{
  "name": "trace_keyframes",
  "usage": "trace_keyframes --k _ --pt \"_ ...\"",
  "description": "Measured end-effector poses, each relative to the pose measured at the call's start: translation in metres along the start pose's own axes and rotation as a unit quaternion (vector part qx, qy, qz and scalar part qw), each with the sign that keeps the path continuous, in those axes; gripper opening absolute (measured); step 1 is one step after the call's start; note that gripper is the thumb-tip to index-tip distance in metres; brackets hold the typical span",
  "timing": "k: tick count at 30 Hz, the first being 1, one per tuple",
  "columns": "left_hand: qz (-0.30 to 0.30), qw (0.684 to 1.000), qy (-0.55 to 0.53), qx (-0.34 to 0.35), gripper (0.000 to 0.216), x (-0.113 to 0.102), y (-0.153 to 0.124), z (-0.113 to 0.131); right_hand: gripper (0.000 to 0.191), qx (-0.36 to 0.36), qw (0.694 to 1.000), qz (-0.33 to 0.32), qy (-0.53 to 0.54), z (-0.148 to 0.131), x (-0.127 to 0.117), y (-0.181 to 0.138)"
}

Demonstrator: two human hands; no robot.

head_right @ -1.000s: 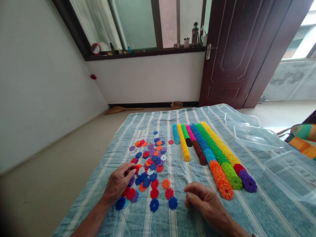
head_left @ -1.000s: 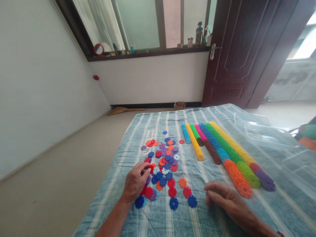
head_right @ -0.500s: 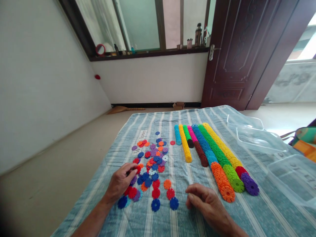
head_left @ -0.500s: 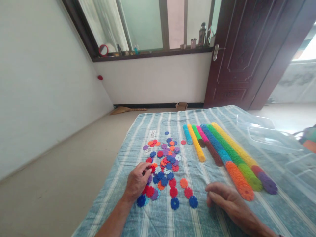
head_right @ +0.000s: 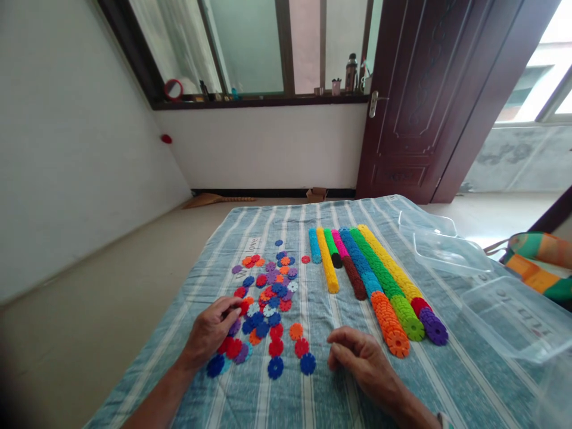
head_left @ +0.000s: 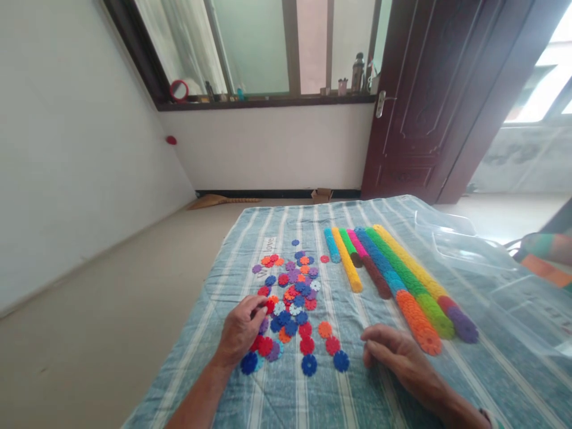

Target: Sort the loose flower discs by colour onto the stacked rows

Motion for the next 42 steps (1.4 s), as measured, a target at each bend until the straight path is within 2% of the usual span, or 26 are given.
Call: trace_keyframes --k 13,23,26,30,35,39,42 --pt "0.005 1.0 -0.023 0.009 0.021 0.002 -0.004 0.003 0.032 -0.003 0.999 0.03 0.011 0.008 0.004 0.003" --pt "0.001 1.0 -0.03 0.003 0.021 0.004 -0.004 0.002 0.039 0.024 0.999 0.039 0.002 0.004 0.007 0.009" --pt "0.0 1.0 -0.027 -0.001 0.021 0.003 -0.005 0.003 0.038 0.036 0.999 0.022 -0.021 0.002 0.011 0.015" --pt "-0.002 1.0 -0.024 -0.003 0.021 0.002 -0.005 0.006 0.027 0.025 0.994 -0.015 -0.106 -0.005 0.017 0.028" --pt "-0.005 1.0 -0.022 0.003 0.021 0.002 -0.005 0.007 0.011 -0.005 0.966 -0.071 -0.247 -0.019 0.017 0.037" --pt "-0.01 1.0 -0.021 0.004 0.022 0.003 -0.005 0.006 0.017 0.0 0.955 -0.127 -0.268 -0.025 0.013 0.035" --pt "-0.015 1.0 -0.024 -0.004 0.022 0.004 -0.004 0.005 0.023 -0.011 0.945 -0.143 -0.294 -0.029 0.012 0.032"
Point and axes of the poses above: each hand's wrist, its own y-axis towards the middle knuckle, its own x-axis out of the palm, z = x × y, the point moved 3 cm from there along y, towards the middle knuckle, and after that the axes turned 15 degrees about -y, right-handed, at the moved point
